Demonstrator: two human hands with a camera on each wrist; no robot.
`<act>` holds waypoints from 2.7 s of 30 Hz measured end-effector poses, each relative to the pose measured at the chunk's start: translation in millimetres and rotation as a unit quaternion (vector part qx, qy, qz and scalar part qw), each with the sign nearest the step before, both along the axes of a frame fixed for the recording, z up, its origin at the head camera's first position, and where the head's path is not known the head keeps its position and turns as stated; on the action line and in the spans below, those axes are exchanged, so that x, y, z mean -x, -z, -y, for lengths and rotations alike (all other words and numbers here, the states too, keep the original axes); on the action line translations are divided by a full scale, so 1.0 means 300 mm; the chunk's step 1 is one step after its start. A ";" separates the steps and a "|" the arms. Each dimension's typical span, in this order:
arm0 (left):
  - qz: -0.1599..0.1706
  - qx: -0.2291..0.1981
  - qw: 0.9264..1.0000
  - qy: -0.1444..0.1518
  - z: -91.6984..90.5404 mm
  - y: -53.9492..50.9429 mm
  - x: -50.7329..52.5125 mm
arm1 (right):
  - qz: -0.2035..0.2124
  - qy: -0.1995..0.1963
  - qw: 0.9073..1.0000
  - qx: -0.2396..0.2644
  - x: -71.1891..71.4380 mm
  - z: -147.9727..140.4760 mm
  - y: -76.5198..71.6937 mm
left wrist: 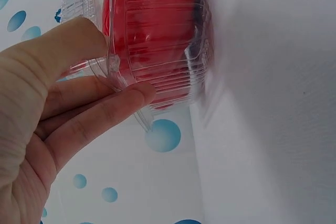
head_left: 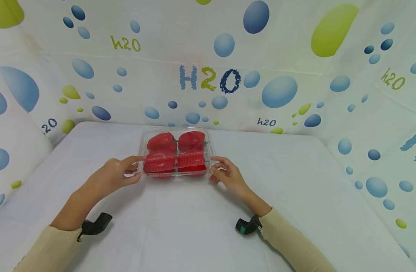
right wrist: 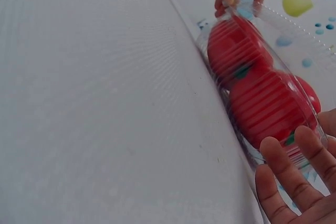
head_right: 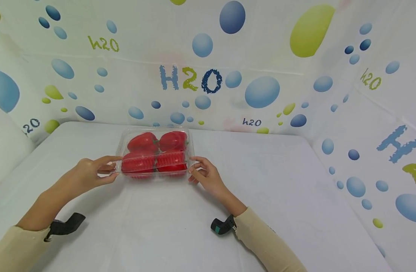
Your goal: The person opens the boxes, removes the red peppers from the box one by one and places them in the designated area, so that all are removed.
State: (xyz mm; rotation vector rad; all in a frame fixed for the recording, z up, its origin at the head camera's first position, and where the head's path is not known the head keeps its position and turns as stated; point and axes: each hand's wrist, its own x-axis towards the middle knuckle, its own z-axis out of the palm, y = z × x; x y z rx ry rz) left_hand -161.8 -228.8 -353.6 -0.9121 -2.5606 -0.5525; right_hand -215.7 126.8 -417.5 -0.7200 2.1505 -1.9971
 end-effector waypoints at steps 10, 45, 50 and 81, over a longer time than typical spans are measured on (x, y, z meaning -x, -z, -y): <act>0.018 0.001 1.000 -0.018 -0.006 -0.001 -0.007 | 0.007 0.000 1.000 0.000 -0.002 0.001 -0.001; -0.051 -0.038 0.998 -0.020 0.022 0.040 0.029 | 0.001 0.001 1.000 0.006 0.002 0.003 0.003; -0.109 -0.037 0.993 -0.019 0.027 0.057 0.044 | 0.006 0.000 1.000 -0.001 0.001 -0.002 0.002; -0.156 0.114 0.981 0.031 0.047 0.046 0.035 | 0.001 -0.008 1.000 -0.008 0.001 0.002 -0.002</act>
